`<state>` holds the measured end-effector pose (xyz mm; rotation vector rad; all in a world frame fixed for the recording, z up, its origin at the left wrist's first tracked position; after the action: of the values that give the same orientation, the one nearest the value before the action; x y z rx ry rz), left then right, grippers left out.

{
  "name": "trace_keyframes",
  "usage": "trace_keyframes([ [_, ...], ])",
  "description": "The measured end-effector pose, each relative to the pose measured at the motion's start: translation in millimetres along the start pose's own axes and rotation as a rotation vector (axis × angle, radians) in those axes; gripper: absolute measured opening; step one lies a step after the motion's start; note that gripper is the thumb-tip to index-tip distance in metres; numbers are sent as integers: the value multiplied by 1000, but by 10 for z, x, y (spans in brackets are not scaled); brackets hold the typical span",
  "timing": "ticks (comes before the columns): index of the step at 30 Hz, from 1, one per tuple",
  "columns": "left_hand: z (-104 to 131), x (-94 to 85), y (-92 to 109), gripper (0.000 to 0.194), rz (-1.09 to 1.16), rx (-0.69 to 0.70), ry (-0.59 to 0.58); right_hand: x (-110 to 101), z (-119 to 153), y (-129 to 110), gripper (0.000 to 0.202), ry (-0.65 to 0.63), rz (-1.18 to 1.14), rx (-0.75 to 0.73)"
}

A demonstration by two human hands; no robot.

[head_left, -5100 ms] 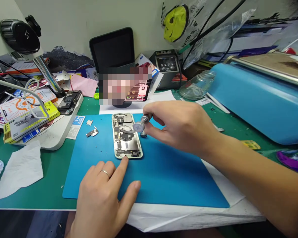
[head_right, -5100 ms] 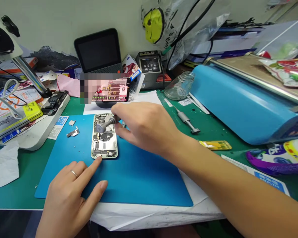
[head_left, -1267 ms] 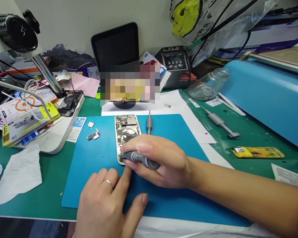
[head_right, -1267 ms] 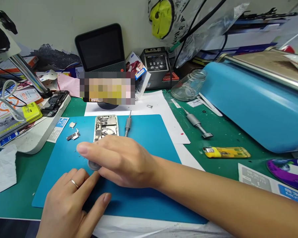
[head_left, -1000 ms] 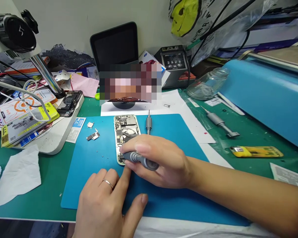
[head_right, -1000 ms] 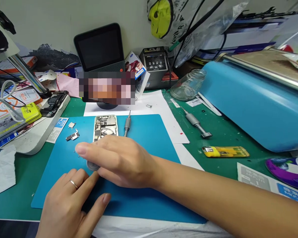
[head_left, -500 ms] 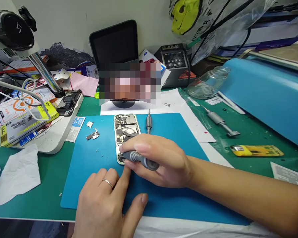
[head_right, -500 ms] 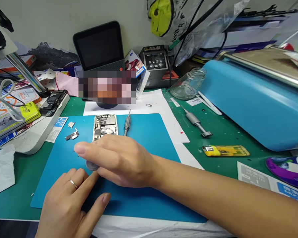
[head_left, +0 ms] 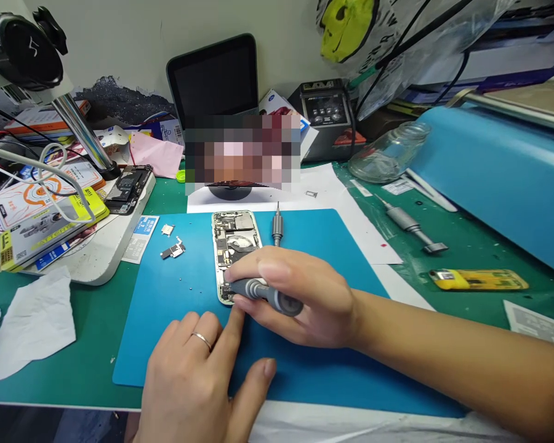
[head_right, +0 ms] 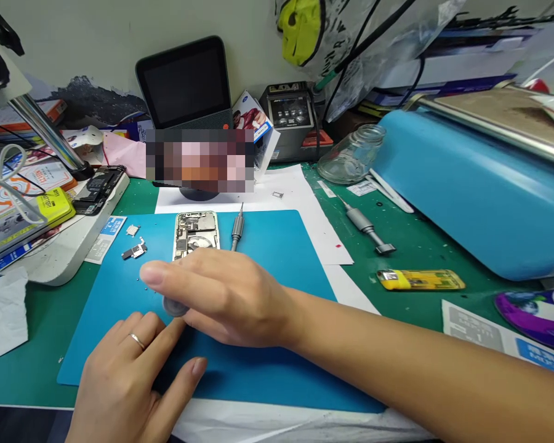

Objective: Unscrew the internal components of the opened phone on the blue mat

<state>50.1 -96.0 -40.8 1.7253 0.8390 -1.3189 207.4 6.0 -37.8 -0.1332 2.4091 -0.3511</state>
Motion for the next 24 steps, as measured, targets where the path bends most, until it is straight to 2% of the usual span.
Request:
trace_keyframes([
  [8,-16,13,22,37,-16,0,-3,-3,-1,14,70,2,25,3],
  [13,-39,9,48,36,-21,-4,24,14,22,32,59,18,-92,24],
  [20,-44,-4,52,37,-2,-5,25,49,71,53,45,-79,-130,55],
  [24,-55,-3,51,37,-2,-1,27,62,67,60,28,-152,-115,99],
])
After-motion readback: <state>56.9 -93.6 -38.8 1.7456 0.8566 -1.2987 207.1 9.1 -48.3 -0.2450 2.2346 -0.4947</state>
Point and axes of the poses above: each hand's wrist, its own z-axis away from the middle knuckle, its own x-axis out of the palm, y = z × x, the point moved 2 cm from there along -z, towards the middle knuckle, and after that the axes turned 15 degrees about -y, right-handed, at the moved point
